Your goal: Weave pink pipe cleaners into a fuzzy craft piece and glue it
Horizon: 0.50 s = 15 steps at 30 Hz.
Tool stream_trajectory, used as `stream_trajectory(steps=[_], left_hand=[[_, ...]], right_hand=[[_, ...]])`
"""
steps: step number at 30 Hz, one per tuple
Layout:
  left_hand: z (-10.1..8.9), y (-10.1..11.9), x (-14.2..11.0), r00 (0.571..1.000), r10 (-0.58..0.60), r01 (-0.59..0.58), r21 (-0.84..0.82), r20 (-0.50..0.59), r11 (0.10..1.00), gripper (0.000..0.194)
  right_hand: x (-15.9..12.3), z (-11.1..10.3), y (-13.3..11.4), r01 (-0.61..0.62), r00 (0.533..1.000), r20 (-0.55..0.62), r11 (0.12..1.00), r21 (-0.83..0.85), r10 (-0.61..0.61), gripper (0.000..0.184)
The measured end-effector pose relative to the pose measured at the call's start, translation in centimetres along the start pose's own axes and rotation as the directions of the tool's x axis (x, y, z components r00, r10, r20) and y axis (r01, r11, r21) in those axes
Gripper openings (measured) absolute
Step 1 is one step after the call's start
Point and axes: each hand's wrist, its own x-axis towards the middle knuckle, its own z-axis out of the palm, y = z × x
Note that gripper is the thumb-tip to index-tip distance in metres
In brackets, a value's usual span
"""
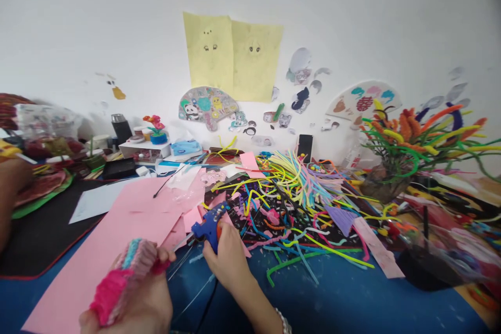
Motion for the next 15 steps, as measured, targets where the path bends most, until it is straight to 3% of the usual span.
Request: stream_trajectory(steps=[3,8,12,15], left_hand=[[0.4,0.2,1.3,0.999,0.048,-0.05,-0.099,-0.026,0.994,0.037],[1.6,0.4,2.3,0.99,-0.132,0.141,-0.243,0.055,0.96,0.031],[1.8,-0.6,1.8,0.972,-0.192,0.22,-0.239,0.136,0.946,0.036],[1.9,-1.2,0.9,0.936,-0.296,0.337,-0.236,0.192,0.911,0.036]], right_hand=[[-0.3,-0.3,0.5,0.019,0.999,0.024,0.996,0.09,-0.022,0.034],[-0.8,-0.3,1.6,0.024,0.999,0.017,0.958,0.287,-0.03,0.051],[-1.0,0.4,3.0,-0.058,0.996,-0.03,0.881,0.469,0.082,0.052],[-1.0,0.7,3.4,-0.105,0.983,-0.061,0.798,0.594,0.174,0.047]])
